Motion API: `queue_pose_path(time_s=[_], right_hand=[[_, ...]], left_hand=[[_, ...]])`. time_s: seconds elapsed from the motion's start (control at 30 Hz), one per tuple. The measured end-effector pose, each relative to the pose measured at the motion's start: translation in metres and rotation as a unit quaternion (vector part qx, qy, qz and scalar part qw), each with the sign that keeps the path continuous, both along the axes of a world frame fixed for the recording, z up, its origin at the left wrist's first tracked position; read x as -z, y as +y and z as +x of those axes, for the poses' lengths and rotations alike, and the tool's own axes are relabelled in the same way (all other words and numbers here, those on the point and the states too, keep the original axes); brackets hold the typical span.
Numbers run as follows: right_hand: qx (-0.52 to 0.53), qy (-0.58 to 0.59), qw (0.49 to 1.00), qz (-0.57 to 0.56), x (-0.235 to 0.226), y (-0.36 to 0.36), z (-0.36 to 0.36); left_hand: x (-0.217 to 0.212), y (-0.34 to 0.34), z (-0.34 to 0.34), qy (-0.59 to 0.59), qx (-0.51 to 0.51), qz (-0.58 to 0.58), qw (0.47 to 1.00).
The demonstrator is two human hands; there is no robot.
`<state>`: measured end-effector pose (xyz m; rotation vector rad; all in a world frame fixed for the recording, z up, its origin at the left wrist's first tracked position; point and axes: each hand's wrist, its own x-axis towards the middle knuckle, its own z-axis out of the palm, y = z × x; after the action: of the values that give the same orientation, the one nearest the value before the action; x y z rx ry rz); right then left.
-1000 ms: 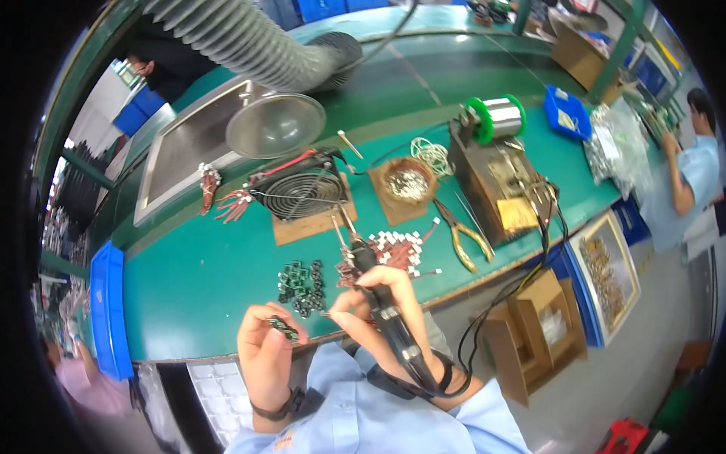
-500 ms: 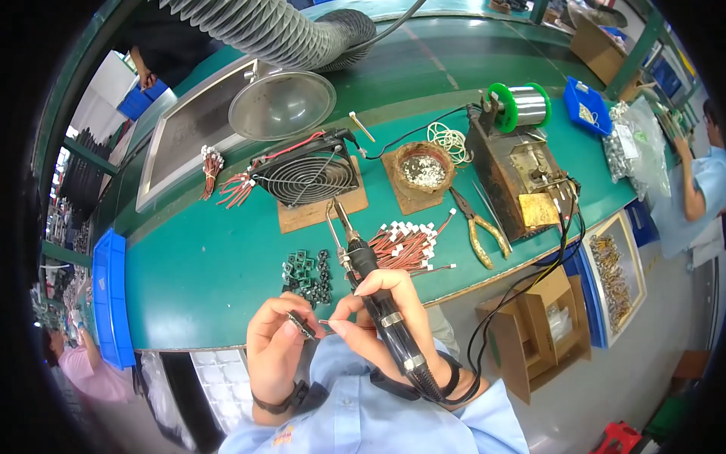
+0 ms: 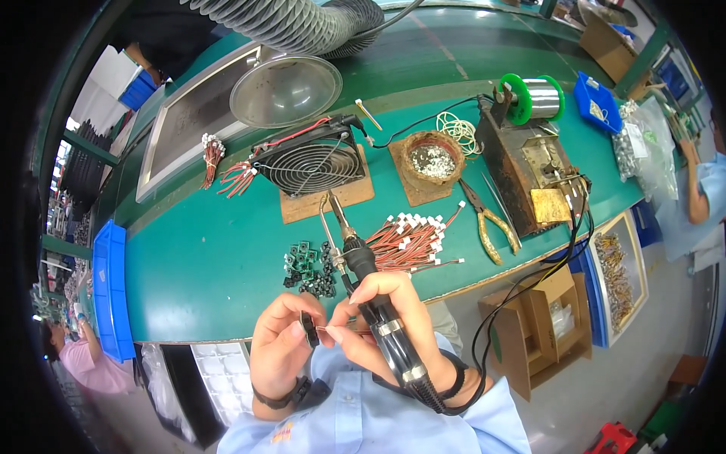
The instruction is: The person solders wires to circuit boards using a soldering iron and trims the excess with pliers. They repeat this process for multiple units, occasionally moving bundles of wires and components across the workspace.
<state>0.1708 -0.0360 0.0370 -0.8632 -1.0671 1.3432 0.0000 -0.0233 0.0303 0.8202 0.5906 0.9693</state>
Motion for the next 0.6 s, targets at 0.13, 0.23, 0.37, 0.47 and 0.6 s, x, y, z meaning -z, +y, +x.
queue_pose_path(time_s=[0.13,0.23,0.37,0.47,0.6], right_hand=[[-0.013,-0.002,1.0,0.019,0.002,0.0,0.002],[-0.001,0.014,1.0,0.02,0.003,-0.001,0.0],[0.041,-0.082,0.993,0.069,0.008,0.001,0.006],[0.089,-0.065,0.993,0.029,0.005,-0.004,0.008],[0.117,-0.074,0.99,0.009,0.008,-0.002,0.009]], left_hand=[[-0.001,0.001,0.002,-0.009,0.005,0.008,1.0],[-0.003,-0.001,0.006,0.015,-0.029,0.02,0.999],[-0.002,0.001,0.001,0.136,-0.121,0.08,0.98],[0.007,0.007,-0.018,0.282,-0.173,0.129,0.935],[0.025,0.014,-0.05,0.506,-0.205,0.168,0.821]])
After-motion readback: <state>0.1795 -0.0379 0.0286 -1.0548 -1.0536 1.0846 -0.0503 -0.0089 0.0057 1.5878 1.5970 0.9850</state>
